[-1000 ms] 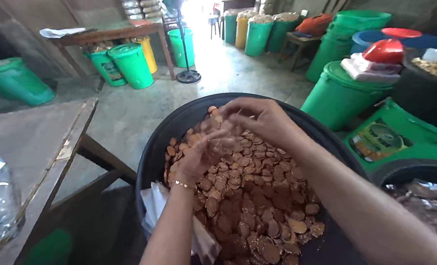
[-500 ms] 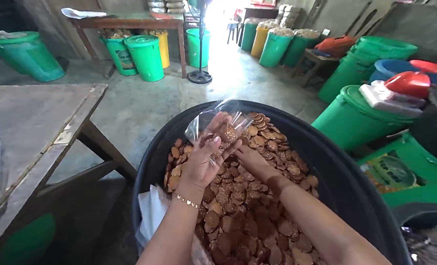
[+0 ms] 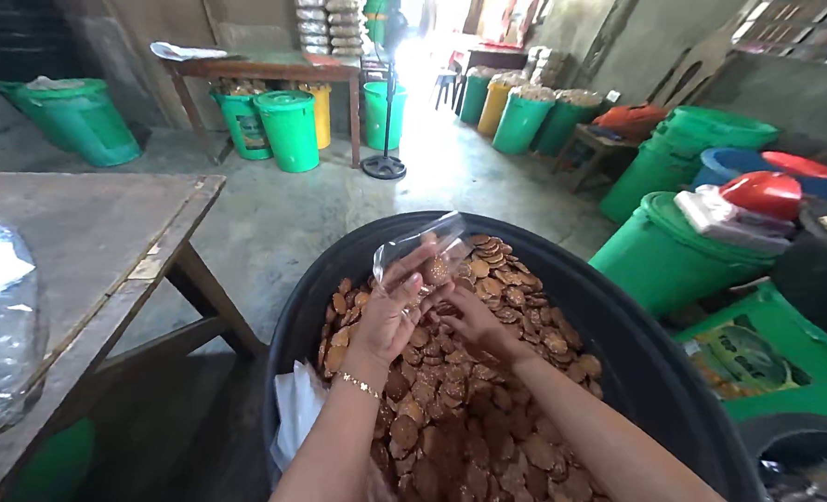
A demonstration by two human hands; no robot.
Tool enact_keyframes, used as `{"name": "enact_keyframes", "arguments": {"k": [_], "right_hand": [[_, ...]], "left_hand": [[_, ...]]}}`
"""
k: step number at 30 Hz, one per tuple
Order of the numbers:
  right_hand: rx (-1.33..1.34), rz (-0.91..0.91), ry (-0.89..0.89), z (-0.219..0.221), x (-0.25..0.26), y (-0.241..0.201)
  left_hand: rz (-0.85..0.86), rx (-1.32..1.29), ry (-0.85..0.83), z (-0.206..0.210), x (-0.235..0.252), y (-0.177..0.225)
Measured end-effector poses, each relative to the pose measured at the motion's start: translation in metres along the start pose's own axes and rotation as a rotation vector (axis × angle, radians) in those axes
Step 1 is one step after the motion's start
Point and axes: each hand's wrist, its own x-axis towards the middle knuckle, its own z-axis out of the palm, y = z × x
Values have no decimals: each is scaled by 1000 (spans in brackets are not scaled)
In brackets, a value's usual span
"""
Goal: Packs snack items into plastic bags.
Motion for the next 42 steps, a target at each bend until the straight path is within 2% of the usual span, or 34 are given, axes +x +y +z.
{"name": "enact_keyframes", "arguments": {"k": [2,4,5,7,9,13,17,18,21,23,31,34,38,42], "right_hand": [[506,112,204,-17,-24,-18],[993,224,362,-40,-48,-41],[1150,233,407,-53,-61,-48],[1248,158,441,-74,-90,-60],[1140,61,451,-87,-117,-68],[719,-71,408,-90,-149,-78],[388,-345,137,-99,-173,-85],[266,-390,142,-102,-180,-88],[104,-322,511,-93,-196,-98],[87,-250,668,-84,-201,-107],[317,-139,763,-80,-214,-119],[268,-179,785,-83,-217,-115],[164,-269,589,-91,-218,-103],[160,-272,438,-106,-221,-95]], "left_hand": [[-54,97,32,5,-1,4],[-119,172,-26,8,-3,5],[-148,185,-82,8,-5,3],[-197,180,-193,12,-9,0],[-252,183,-304,16,-16,-6],[-376,234,-511,33,-36,-20],[-450,92,-496,55,-58,-38],[-476,63,-527,56,-61,-41],[-533,63,-670,58,-63,-44],[-557,107,-760,58,-62,-42],[-533,110,-933,53,-56,-36],[-548,117,-923,54,-56,-39],[-525,71,-715,60,-63,-49],[-470,10,-581,70,-71,-59]]}}
